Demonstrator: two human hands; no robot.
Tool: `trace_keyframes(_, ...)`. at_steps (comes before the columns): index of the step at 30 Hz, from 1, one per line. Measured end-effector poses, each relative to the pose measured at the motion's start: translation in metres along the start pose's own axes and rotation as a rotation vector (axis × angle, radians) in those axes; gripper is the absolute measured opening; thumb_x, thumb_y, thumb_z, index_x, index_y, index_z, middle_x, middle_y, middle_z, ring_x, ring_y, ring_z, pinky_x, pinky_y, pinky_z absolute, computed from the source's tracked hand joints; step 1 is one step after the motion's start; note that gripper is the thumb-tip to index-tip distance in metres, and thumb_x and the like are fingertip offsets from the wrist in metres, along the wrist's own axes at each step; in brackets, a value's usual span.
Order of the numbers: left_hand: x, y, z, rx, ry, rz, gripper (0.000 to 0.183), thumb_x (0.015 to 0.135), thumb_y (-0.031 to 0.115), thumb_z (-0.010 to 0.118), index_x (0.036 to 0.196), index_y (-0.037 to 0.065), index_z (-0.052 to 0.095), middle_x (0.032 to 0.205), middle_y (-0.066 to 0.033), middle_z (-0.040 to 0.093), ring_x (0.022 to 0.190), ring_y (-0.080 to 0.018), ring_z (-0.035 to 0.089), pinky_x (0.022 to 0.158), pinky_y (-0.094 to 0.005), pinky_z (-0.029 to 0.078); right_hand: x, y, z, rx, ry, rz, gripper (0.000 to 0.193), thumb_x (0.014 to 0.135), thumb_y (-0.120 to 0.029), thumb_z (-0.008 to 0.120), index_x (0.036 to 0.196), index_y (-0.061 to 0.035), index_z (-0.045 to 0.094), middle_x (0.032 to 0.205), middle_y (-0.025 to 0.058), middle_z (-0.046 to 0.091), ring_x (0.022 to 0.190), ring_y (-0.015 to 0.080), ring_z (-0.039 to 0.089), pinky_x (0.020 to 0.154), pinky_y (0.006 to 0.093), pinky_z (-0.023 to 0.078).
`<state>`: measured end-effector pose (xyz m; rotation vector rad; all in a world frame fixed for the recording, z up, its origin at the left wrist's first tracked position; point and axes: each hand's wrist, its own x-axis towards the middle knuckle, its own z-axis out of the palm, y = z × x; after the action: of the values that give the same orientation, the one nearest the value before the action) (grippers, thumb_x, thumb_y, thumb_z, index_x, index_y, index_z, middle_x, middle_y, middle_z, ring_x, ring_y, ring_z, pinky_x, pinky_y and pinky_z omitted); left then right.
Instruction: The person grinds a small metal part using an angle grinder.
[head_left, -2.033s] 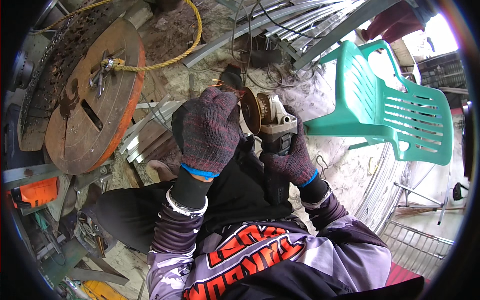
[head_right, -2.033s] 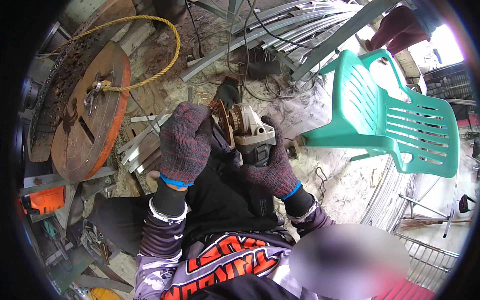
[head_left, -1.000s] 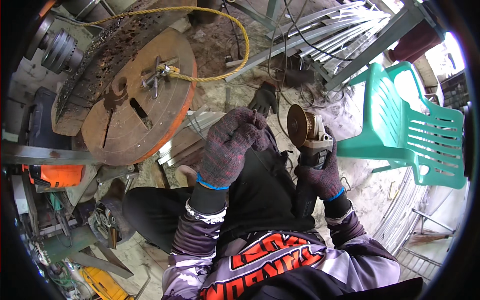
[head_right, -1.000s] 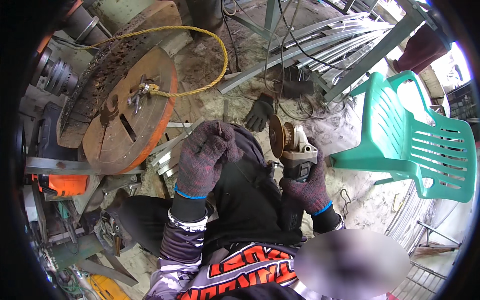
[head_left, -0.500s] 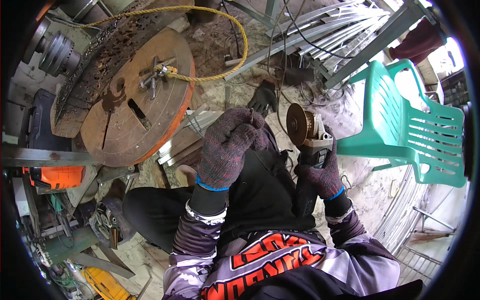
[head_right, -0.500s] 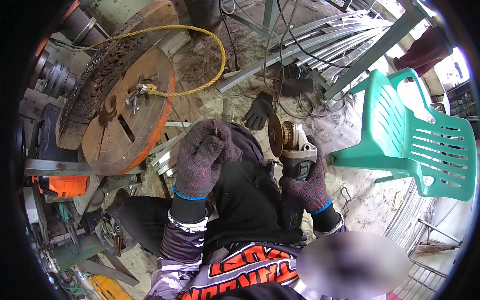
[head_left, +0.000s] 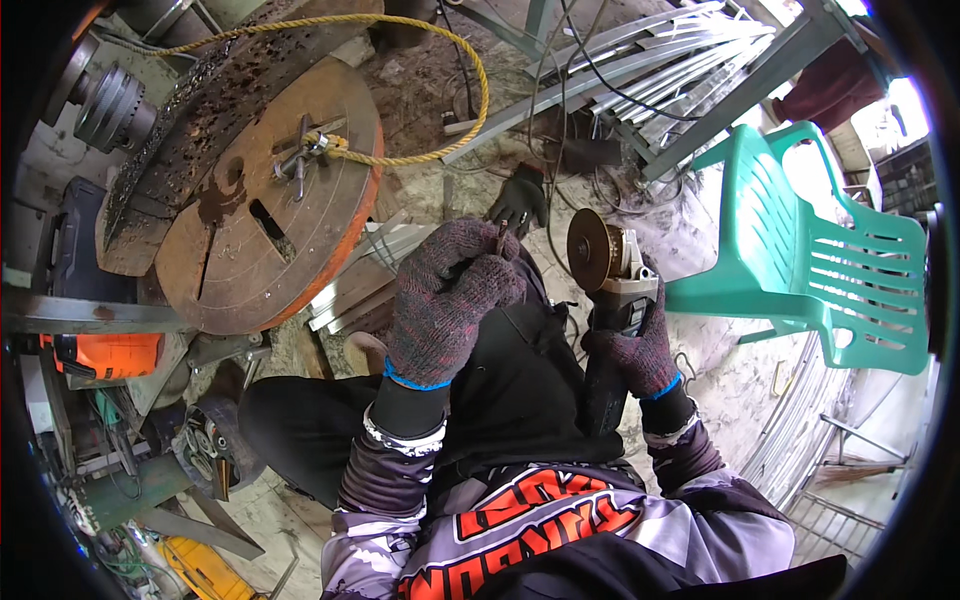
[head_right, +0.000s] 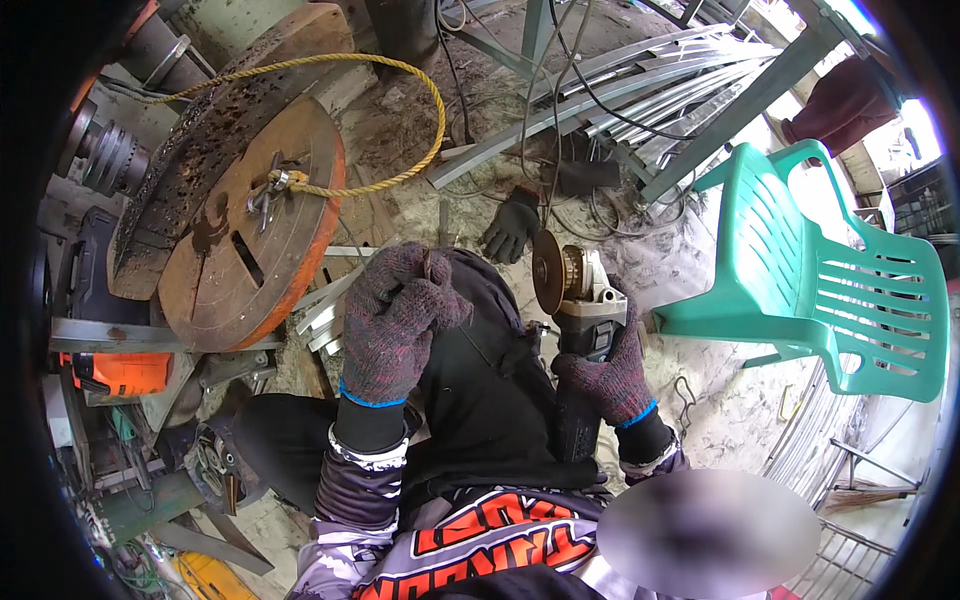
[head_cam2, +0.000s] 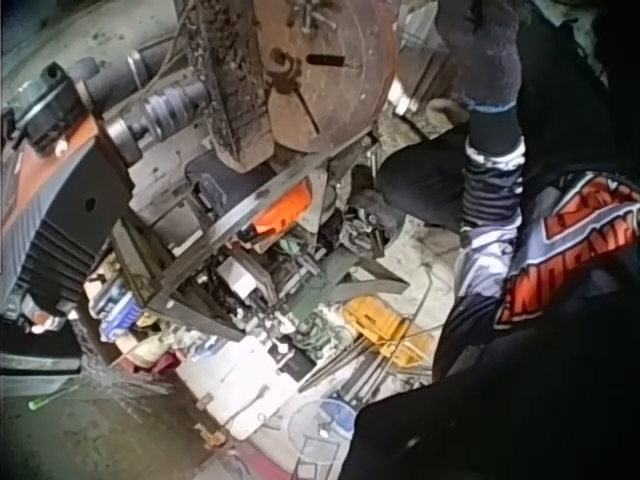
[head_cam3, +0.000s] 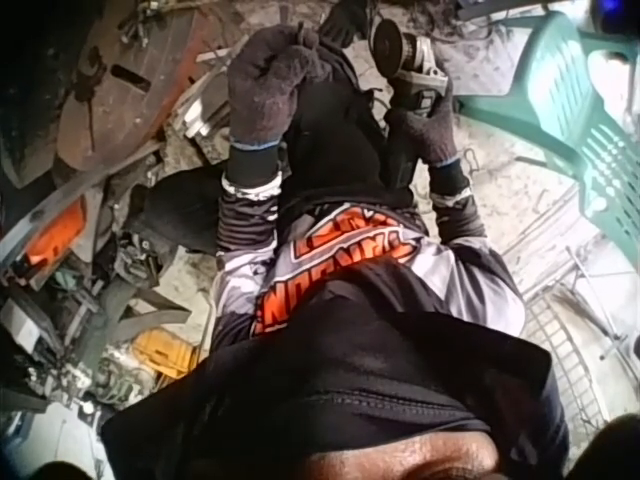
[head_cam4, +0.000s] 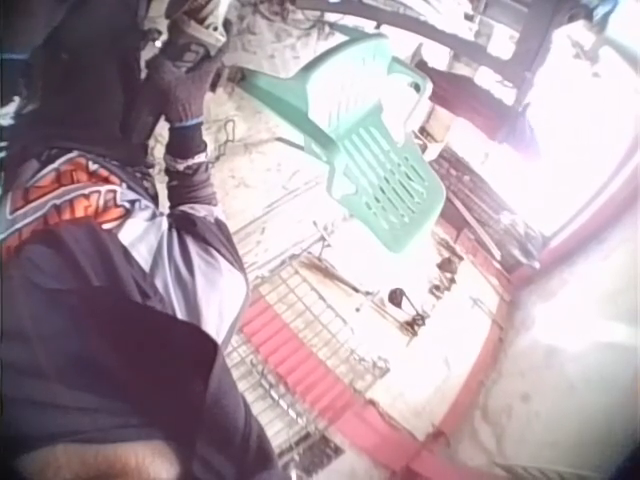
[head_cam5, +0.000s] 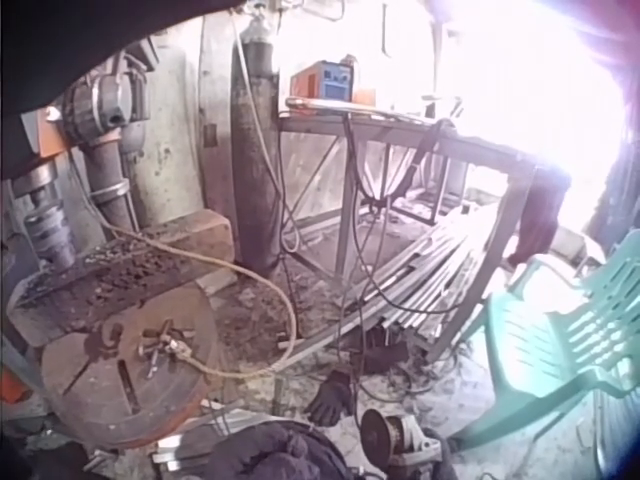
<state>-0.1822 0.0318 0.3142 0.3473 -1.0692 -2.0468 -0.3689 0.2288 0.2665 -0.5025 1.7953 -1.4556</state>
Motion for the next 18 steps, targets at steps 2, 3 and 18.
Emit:
trace_keyframes(2, 0.000, 0.002, 0.003, 0.005, 0.035, -0.035, 0.025, 0.095, 0.003, 0.077, 0.119, 0.001, 0.070, 0.106, -0.0066, 0.076, 0.089, -0.0145, 0.072, 0.080, -0.0297, 0.061, 0.001, 0.002, -0.002, -0.001, -0.005, 0.003, 0.113, 0.062, -0.002, 0.088, 0.159, -0.0072, 0.032, 0.134, 0.0120, 0.059, 0.115, 0.0213, 0.062, 0.097, 0.0374, 0.055)
trace_keyframes(3, 0.000, 0.003, 0.003, 0.005, 0.035, -0.035, 0.025, 0.095, 0.003, 0.077, 0.119, 0.001, 0.070, 0.106, -0.0066, 0.076, 0.089, -0.0145, 0.072, 0.080, -0.0297, 0.061, 0.001, 0.003, -0.003, -0.001, -0.011, 0.006, 0.113, 0.062, -0.002, 0.088, 0.159, -0.0073, 0.032, 0.134, 0.0121, 0.059, 0.114, 0.0212, 0.062, 0.096, 0.0375, 0.055)
trace_keyframes(18, 0.007, 0.010, 0.013, 0.788, 0.049, 0.438, 0.029, 0.081, -0.010, 0.080, 0.104, 0.005, 0.071, 0.100, -0.0039, 0.067, 0.089, -0.0146, 0.065, 0.083, -0.0294, 0.055, -0.001, 0.000, 0.000, 0.051, -0.011, -0.050, 0.113, 0.062, -0.005, 0.089, 0.160, -0.0093, 0.032, 0.134, 0.0112, 0.059, 0.116, 0.0216, 0.061, 0.099, 0.0382, 0.054)
